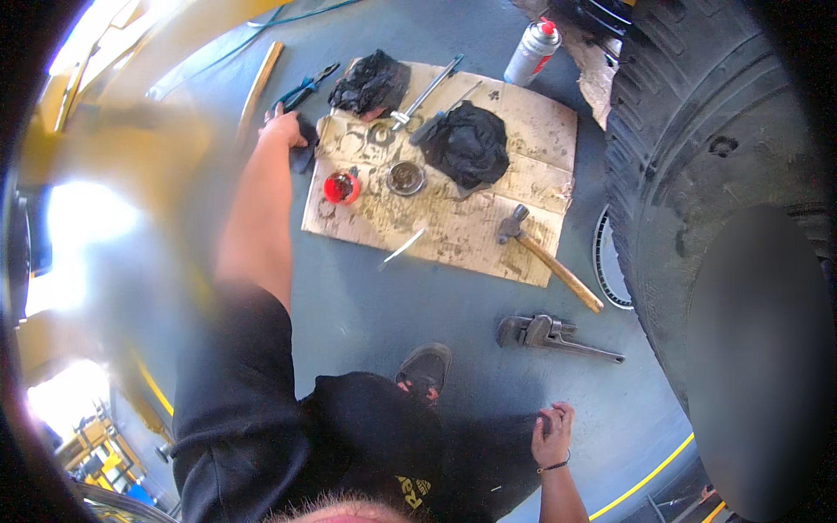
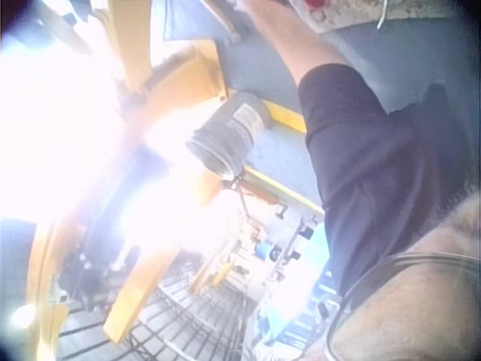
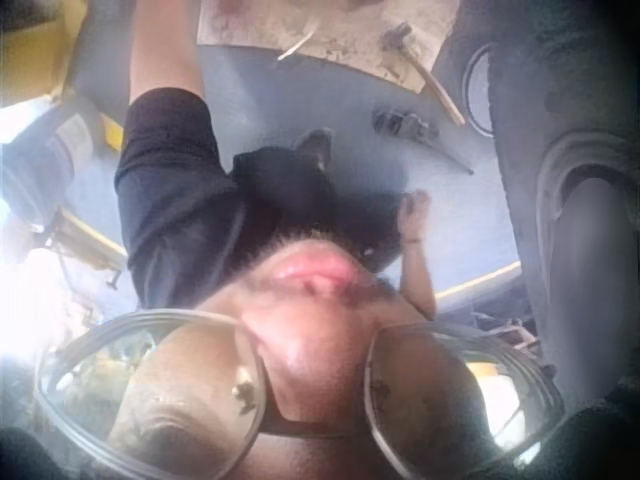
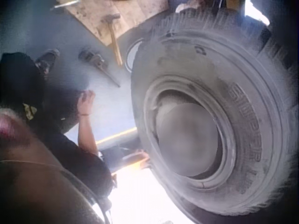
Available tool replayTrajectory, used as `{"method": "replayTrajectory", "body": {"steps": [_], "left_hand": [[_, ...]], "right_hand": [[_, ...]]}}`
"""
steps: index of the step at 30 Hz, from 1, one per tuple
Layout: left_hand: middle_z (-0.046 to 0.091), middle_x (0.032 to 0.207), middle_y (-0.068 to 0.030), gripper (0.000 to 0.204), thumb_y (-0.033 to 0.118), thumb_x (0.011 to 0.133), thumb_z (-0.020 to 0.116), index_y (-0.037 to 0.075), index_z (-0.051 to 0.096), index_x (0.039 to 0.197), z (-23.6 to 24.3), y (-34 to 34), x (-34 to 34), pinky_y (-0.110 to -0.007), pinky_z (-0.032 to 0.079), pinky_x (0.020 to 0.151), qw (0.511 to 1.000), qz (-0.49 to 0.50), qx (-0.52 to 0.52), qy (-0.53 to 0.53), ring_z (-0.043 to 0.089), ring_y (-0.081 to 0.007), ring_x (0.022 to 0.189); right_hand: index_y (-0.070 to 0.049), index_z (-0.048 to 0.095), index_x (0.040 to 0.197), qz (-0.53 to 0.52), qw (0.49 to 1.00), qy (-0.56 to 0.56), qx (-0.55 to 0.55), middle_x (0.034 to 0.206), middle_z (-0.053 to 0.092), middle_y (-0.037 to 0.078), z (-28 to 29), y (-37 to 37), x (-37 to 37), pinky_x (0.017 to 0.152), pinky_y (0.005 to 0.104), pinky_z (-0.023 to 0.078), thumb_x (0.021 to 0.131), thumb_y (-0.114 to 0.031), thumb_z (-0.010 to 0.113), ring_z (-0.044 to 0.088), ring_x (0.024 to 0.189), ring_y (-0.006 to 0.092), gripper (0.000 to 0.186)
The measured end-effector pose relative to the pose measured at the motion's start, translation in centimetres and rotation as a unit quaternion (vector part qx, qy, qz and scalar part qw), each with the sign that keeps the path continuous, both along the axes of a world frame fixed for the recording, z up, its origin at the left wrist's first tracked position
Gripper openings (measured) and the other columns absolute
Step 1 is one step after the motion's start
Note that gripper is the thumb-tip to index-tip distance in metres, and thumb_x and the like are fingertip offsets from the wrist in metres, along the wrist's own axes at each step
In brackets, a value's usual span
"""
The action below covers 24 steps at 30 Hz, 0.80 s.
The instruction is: The person works on a vehicle wheel hub while the vehicle is raised on a lift. They use a hammer and a punch to tap components, then use pliers to remove a cotter pin. The person cleans tools with a rag and places them on a cardboard sheet on the floor.
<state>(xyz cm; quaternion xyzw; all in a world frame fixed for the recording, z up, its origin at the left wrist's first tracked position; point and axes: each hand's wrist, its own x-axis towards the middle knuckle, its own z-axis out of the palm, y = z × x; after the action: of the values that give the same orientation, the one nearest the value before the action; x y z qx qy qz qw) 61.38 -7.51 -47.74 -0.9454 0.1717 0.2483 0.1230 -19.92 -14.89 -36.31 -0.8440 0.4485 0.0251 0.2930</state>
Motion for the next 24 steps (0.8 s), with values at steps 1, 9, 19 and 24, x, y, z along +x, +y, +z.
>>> {"method": "replayTrajectory", "body": {"steps": [1, 9, 19, 24], "left_hand": [[0.015, 0.168, -0.0091, 0.083, 0.028, 0.075, 0.089, 0.024, 0.049, 0.148, -0.4, -0.6, 0.4, -0.061, 0.032, 0.115, 1.000, 0.004, -0.015, -0.010, 0.024, -0.0360, 0.152], [0.069, 0.124, -0.0138, 0.030, 0.035, 0.093, 0.066, 0.018, 0.072, 0.118, -2.0, 3.6, 0.4, -0.046, 0.051, 0.100, 0.982, -0.017, -0.166, -0.084, 0.064, -0.0325, 0.119], [0.070, 0.113, -0.0265, 0.033, 0.021, 0.091, 0.058, 0.000, 0.064, 0.116, -9.5, 11.5, 1.4, -0.045, 0.052, 0.097, 0.968, 0.078, -0.173, -0.163, 0.066, -0.0355, 0.113], [0.068, 0.080, -0.0124, 0.031, 0.030, 0.092, 0.066, -0.001, 0.069, 0.095, -7.8, 16.3, 5.7, -0.040, 0.054, 0.060, 0.931, 0.154, -0.330, -0.030, 0.066, -0.0235, 0.058]], "right_hand": [[-0.004, 0.066, 0.101, 0.009, 1.000, 0.003, 0.008, 0.122, 0.050, 0.020, -0.1, 0.3, 0.2, 0.094, 0.0433, 0.049, 0.084, -0.003, 0.063, 0.060, 0.103, 0.0348, 0.017], [-0.005, 0.066, 0.102, 0.043, 0.998, -0.035, -0.037, 0.124, 0.052, 0.018, -1.1, -0.5, 3.9, 0.092, 0.0421, 0.051, 0.084, -0.003, 0.066, 0.061, 0.100, 0.0324, 0.019], [-0.005, 0.067, 0.105, 0.050, 0.993, -0.094, 0.048, 0.125, 0.052, 0.017, -1.8, 3.0, 8.0, 0.093, 0.0405, 0.051, 0.085, -0.007, 0.067, 0.062, 0.102, 0.0308, 0.020], [-0.005, 0.067, 0.105, 0.065, 0.991, -0.111, 0.045, 0.125, 0.052, 0.018, -3.3, 3.2, 7.9, 0.095, 0.0425, 0.049, 0.085, -0.009, 0.068, 0.061, 0.107, 0.0329, 0.020]]}}
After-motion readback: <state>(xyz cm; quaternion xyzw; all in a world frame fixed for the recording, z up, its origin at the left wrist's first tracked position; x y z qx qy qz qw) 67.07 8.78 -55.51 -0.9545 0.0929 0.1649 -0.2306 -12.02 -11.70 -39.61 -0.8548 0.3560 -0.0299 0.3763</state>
